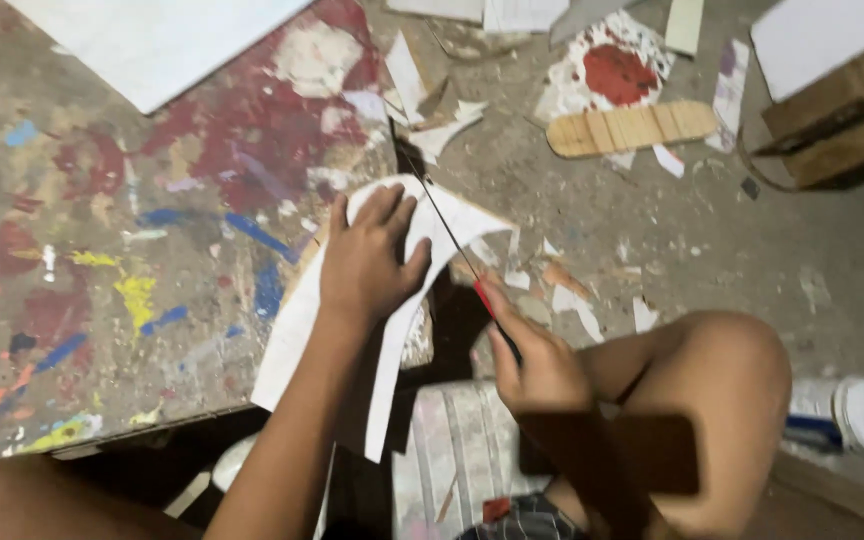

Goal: Using a utility knife to cut a curved shape out of a white-faced board following a drawn line.

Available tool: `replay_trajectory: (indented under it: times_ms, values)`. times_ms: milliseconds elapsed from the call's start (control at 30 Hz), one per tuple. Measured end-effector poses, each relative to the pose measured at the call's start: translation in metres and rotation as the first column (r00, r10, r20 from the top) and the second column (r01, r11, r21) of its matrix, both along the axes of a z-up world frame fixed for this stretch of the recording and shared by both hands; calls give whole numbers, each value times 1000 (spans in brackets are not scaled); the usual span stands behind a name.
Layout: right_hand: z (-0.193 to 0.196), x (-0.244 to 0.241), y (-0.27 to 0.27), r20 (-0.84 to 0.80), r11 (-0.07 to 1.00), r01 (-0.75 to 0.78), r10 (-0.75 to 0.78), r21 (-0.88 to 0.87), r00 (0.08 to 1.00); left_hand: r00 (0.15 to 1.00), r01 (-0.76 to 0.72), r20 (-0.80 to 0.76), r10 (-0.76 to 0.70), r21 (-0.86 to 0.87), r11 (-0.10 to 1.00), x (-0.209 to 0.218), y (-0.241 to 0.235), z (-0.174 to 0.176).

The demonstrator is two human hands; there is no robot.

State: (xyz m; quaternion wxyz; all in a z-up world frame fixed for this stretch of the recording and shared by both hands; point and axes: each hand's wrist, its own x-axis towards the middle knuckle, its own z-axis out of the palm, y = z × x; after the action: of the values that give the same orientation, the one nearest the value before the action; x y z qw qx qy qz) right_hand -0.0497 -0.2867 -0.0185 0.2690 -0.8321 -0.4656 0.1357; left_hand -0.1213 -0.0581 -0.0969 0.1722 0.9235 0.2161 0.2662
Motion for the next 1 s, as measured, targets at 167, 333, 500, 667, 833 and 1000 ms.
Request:
replay_trajectory:
  times_ms: [167, 333, 500, 667, 833, 1000]
  values:
    - [40, -24, -15, -48, 969, 201, -209, -142, 977, 1000, -26, -8, 26, 3, 1000, 3, 1, 4]
    - [12, -15, -9, -53, 996, 89, -89, -14, 995, 999, -10, -40, 11, 27, 1000, 2, -3, -8]
    - [18, -23, -22, -94, 987, 142, -135, 71, 986, 999, -36, -29, 36, -11, 999, 1, -3, 1]
    - [22, -19, -10, 1, 990, 128, -128, -66, 992, 1000, -20, -17, 20, 30, 999, 0, -4, -3]
    - [24, -7, -14, -22, 990, 130, -131, -53, 991, 999, -44, -2, 44, -9, 999, 0, 2, -3]
    - [30, -9, -1, 15, 987, 159, -159, -1, 987, 1000, -29, 13, 28, 50, 998, 4, 2, -6]
